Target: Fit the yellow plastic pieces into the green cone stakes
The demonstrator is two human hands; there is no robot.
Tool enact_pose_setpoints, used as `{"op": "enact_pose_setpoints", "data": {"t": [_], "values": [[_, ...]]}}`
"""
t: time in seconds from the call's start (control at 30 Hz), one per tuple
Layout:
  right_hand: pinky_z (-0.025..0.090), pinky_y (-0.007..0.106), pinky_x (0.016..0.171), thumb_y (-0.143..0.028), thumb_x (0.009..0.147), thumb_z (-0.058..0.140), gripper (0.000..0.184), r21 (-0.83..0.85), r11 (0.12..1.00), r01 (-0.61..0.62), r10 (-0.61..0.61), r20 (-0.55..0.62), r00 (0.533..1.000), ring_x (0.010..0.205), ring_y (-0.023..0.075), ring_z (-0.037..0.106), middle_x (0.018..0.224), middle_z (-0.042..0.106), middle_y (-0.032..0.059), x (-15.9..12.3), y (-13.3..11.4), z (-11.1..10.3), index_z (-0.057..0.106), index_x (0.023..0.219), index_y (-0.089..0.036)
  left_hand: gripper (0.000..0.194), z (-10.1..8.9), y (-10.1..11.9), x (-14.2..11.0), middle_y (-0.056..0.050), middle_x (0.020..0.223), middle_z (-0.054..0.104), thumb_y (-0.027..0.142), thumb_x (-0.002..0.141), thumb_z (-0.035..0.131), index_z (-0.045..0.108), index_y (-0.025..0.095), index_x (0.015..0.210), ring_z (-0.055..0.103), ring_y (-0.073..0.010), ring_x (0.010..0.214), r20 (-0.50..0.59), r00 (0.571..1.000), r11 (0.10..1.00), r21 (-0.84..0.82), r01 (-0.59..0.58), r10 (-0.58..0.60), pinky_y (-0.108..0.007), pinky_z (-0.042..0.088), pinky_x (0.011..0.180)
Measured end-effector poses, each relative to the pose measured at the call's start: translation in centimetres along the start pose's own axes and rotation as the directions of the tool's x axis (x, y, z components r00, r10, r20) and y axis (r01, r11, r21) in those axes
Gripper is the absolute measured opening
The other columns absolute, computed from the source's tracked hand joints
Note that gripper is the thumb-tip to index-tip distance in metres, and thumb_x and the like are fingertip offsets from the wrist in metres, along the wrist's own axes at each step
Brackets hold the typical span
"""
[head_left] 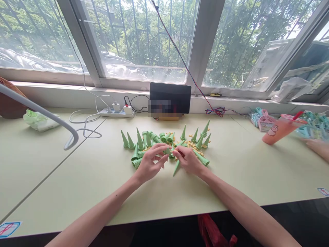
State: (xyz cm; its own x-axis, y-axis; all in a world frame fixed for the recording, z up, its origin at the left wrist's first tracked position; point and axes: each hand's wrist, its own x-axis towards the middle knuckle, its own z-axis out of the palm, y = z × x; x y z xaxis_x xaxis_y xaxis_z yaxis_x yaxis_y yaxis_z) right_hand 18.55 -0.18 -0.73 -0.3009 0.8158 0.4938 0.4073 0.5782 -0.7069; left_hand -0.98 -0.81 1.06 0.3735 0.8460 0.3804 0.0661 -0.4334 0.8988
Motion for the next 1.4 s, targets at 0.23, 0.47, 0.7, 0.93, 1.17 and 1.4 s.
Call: {"op": "enact_pose_setpoints", "data": {"t": [0.23, 0.47, 0.7, 0.93, 1.17, 1.4], "values": [[0.032, 0.024, 0.051, -0.049, 0.099, 0.043, 0.041, -0.027, 1.0, 0.009, -0.012, -0.118, 0.993, 0.052, 0.0109, 0.035, 0.058, 0.043, -0.0032, 0.1, -0.1, -0.2, 0.05, 0.071, -0.02, 0.025, 0.0, 1.0, 0.4, -0.001, 0.069, 0.063, 0.038, 0.087, 0.064, 0.066, 0.016, 0.1, 0.057, -0.01, 0.048, -0.117, 0.983, 0.983, -0.135, 0.123, -0.139, -0.023, 0.049, 0.042], [0.035, 0.025, 0.055, -0.045, 0.1, 0.044, 0.037, -0.062, 0.996, 0.056, -0.064, -0.136, 0.989, 0.056, 0.0119, 0.041, 0.064, 0.049, -0.001, 0.0, -0.3, -0.3, 0.054, 0.075, -0.019, 0.048, 0.1, 1.1, 0.4, 0.003, 0.049, 0.05, 0.054, 0.092, 0.053, 0.059, 0.014, 0.067, 0.042, -0.0056, 0.035, -0.005, 0.966, 0.958, -0.127, 0.256, -0.258, -0.02, 0.033, 0.037], [0.037, 0.025, 0.056, -0.044, 0.101, 0.043, 0.038, -0.062, 0.994, 0.088, -0.093, -0.08, 0.992, 0.057, 0.0119, 0.044, 0.064, 0.053, -0.0002, -0.2, -0.5, 0.0, 0.056, 0.075, -0.019, 0.055, 0.1, 1.1, 0.3, 0.0, 0.045, 0.053, 0.058, 0.093, 0.048, 0.067, 0.013, 0.067, 0.044, -0.008, 0.036, 0.086, 0.946, 0.946, -0.07, 0.317, -0.311, -0.022, 0.038, 0.041], [0.035, 0.024, 0.054, -0.046, 0.1, 0.044, 0.04, -0.022, 0.999, 0.036, -0.038, -0.076, 0.996, 0.054, 0.0111, 0.041, 0.061, 0.048, -0.0018, -0.3, -0.4, 0.1, 0.051, 0.071, -0.02, 0.053, -0.1, 0.7, 0.1, 0.0, 0.045, 0.053, 0.056, 0.094, 0.048, 0.061, 0.014, 0.065, 0.044, -0.0079, 0.037, 0.131, 0.952, 0.957, -0.051, 0.286, -0.278, -0.022, 0.038, 0.045], [0.03, 0.025, 0.05, -0.048, 0.098, 0.044, 0.041, 0.033, 0.999, -0.015, 0.018, -0.075, 0.997, 0.051, 0.0109, 0.033, 0.057, 0.04, -0.0039, -0.3, -0.5, 0.1, 0.044, 0.068, -0.021, 0.043, -0.1, 0.8, 0.0, 0.004, 0.044, 0.05, 0.052, 0.091, 0.054, 0.056, 0.016, 0.069, 0.042, -0.0071, 0.039, 0.149, 0.96, 0.971, 0.012, 0.239, -0.238, -0.02, 0.035, 0.047], [0.028, 0.025, 0.05, -0.039, 0.099, 0.044, 0.036, 0.075, 0.997, -0.014, 0.019, -0.067, 0.998, 0.05, 0.0102, 0.031, 0.057, 0.037, -0.0048, -0.2, -0.4, 0.1, 0.044, 0.068, -0.02, 0.04, 0.3, 0.8, -0.1, 0.006, 0.049, 0.044, 0.046, 0.09, 0.057, 0.049, 0.017, 0.065, 0.042, -0.0067, 0.042, 0.096, 0.98, 0.982, 0.093, 0.167, -0.176, -0.019, 0.034, 0.043]]}}
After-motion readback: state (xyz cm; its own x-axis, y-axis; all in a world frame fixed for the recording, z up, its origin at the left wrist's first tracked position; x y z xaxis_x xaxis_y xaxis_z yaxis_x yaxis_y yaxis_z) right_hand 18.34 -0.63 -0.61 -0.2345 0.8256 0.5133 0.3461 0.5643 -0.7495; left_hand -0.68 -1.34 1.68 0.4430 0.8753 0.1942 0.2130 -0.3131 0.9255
